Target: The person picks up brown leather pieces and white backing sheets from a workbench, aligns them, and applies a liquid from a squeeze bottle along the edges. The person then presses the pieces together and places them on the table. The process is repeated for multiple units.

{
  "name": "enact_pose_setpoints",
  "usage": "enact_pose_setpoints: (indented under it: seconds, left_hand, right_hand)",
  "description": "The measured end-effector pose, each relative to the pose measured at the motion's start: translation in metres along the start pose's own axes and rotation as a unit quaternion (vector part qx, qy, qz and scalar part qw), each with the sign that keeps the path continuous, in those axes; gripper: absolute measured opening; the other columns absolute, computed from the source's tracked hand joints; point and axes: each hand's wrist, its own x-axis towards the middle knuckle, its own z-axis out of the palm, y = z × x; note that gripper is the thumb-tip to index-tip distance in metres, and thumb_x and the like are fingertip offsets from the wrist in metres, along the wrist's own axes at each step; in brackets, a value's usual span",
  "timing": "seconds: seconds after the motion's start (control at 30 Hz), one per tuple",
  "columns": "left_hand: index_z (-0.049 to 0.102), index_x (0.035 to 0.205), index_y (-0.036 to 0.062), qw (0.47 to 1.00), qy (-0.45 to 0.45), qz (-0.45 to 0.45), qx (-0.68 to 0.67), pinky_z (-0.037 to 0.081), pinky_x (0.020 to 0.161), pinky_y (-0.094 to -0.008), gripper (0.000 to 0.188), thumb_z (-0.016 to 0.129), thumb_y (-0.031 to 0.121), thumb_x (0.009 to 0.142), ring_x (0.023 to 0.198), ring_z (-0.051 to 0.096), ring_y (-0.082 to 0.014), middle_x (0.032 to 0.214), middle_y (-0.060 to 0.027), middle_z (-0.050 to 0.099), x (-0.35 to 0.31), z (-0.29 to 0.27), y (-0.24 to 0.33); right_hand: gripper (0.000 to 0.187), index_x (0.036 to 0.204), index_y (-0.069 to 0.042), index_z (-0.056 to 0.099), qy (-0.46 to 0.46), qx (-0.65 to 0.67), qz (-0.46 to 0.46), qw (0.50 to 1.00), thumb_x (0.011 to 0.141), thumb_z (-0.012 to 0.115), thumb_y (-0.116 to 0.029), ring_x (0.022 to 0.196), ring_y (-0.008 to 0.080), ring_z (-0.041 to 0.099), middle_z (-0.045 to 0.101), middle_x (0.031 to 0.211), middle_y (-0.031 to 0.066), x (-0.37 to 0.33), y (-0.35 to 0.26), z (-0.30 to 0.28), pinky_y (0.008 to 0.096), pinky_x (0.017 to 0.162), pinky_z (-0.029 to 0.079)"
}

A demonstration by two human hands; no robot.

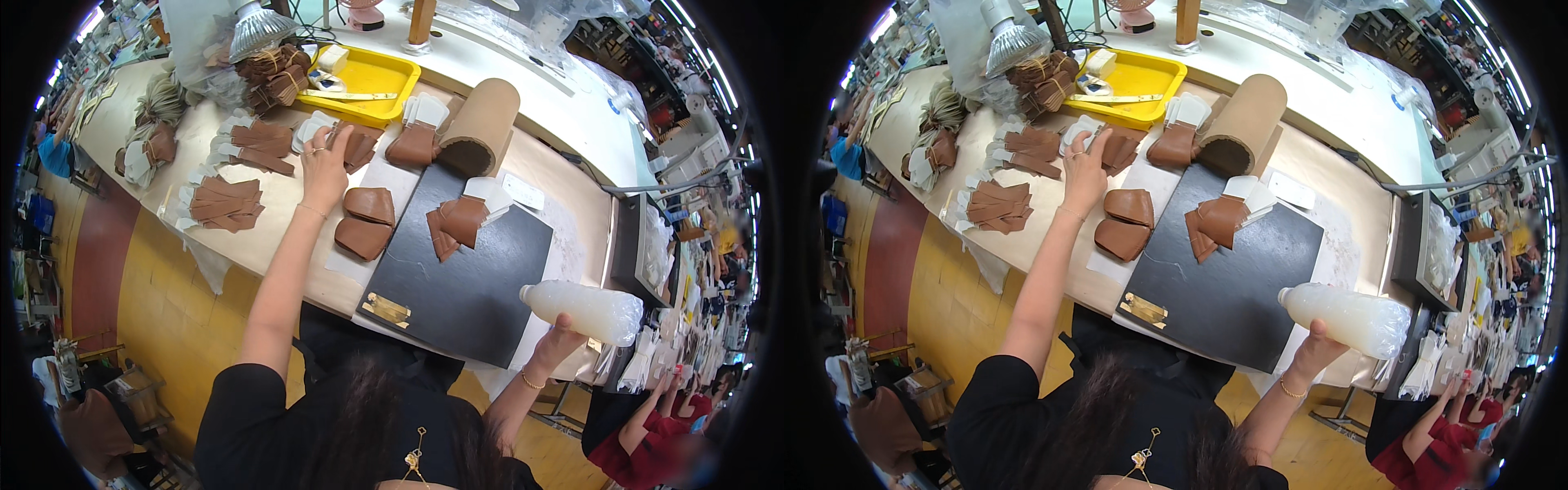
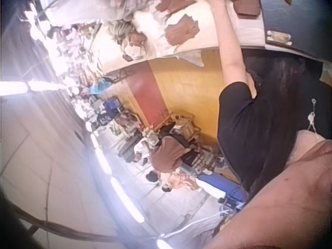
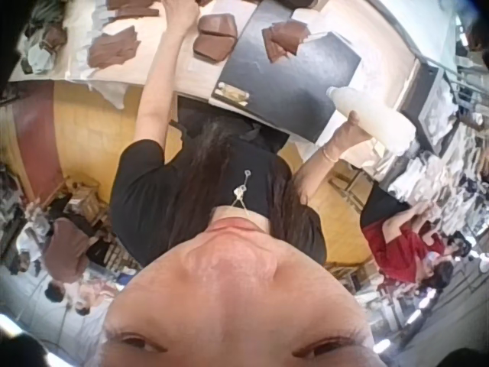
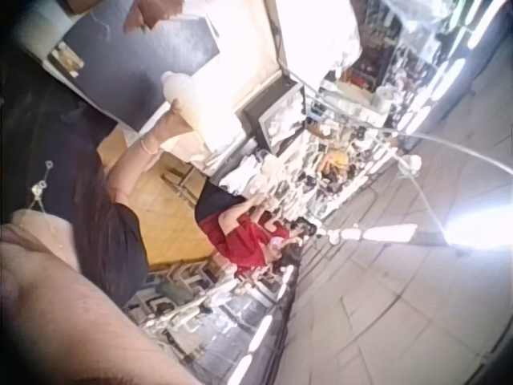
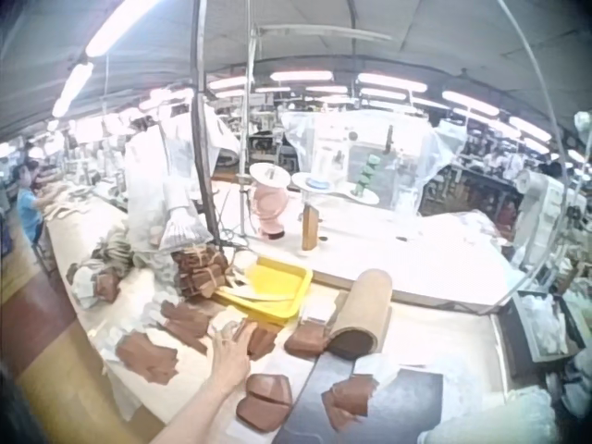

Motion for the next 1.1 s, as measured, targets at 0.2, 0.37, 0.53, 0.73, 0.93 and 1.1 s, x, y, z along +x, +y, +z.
enact_pose_setpoints:
  seconds: [0.2, 0.37, 0.53, 0.73, 0.93, 1.1]
  left_hand:
    - [0.062, 0.12, 0.0142, 0.99, -0.036, 0.047, -0.131, 0.045, 0.087, -0.0414, 0.033, 0.056, 0.016, 0.088, 0.1, 0.055, -0.034, 0.116, -0.0139, 0.055, 0.019, 0.009, -0.02]
    - [0.069, 0.112, 0.0164, 0.984, -0.025, -0.022, -0.176, 0.042, 0.09, -0.0418, 0.036, 0.054, 0.042, 0.093, 0.102, 0.053, -0.0331, 0.117, -0.0129, 0.056, 0.017, 0.005, -0.016]
    - [0.07, 0.113, 0.0224, 0.997, -0.074, 0.002, -0.012, 0.031, 0.097, -0.0454, 0.045, 0.058, 0.056, 0.085, 0.112, 0.04, -0.0337, 0.124, -0.0095, 0.05, 0.004, -0.016, 0.006]
    - [0.069, 0.111, 0.011, 0.957, -0.102, 0.02, -0.27, 0.04, 0.091, -0.0397, 0.047, 0.063, 0.049, 0.085, 0.1, 0.051, -0.0314, 0.107, -0.0146, 0.056, -0.017, -0.037, 0.076]
    - [0.066, 0.107, -0.0007, 0.942, -0.219, 0.011, -0.256, 0.045, 0.086, -0.0405, 0.052, 0.064, 0.047, 0.084, 0.095, 0.057, -0.0347, 0.097, -0.0192, 0.059, -0.019, -0.005, 0.166]
    - [0.067, 0.106, 0.0033, 0.954, -0.15, 0.057, -0.253, 0.044, 0.087, -0.0413, 0.038, 0.071, 0.032, 0.08, 0.095, 0.056, -0.0347, 0.097, -0.0166, 0.059, -0.016, 0.001, 0.179]
  right_hand:
    - [0.092, 0.136, 0.001, 0.031, -0.029, -0.016, 0.001, 0.999, 0.075, 0.074, -0.053, 0.11, 0.0264, 0.056, 0.051, 0.123, 0.0155, -0.004, -0.004, -0.006, 0.0393, 0.09, 0.053]
    - [0.091, 0.136, 0.001, 0.032, -0.032, -0.021, 0.006, 0.999, 0.076, 0.073, -0.054, 0.11, 0.0271, 0.057, 0.052, 0.124, 0.0175, -0.005, -0.002, -0.011, 0.0397, 0.091, 0.053]
    - [0.09, 0.134, 0.002, 0.034, -0.03, -0.013, 0.007, 0.999, 0.076, 0.072, -0.055, 0.109, 0.0278, 0.058, 0.054, 0.123, 0.0184, -0.007, -0.002, -0.01, 0.0405, 0.092, 0.051]
    - [0.094, 0.131, 0.003, 0.038, -0.011, 0.02, 0.032, 0.999, 0.068, 0.08, -0.053, 0.105, 0.0296, 0.06, 0.058, 0.116, 0.0181, -0.003, -0.008, -0.001, 0.042, 0.09, 0.052]
    - [0.093, 0.13, 0.001, 0.038, -0.052, 0.098, 0.033, 0.993, 0.065, 0.084, -0.048, 0.103, 0.0305, 0.061, 0.059, 0.112, 0.0186, -0.008, -0.018, 0.015, 0.0445, 0.092, 0.051]
    - [0.095, 0.13, 0.002, 0.036, -0.064, 0.098, 0.041, 0.992, 0.066, 0.083, -0.05, 0.101, 0.0333, 0.061, 0.059, 0.111, 0.0197, -0.01, -0.028, 0.002, 0.0474, 0.09, 0.053]
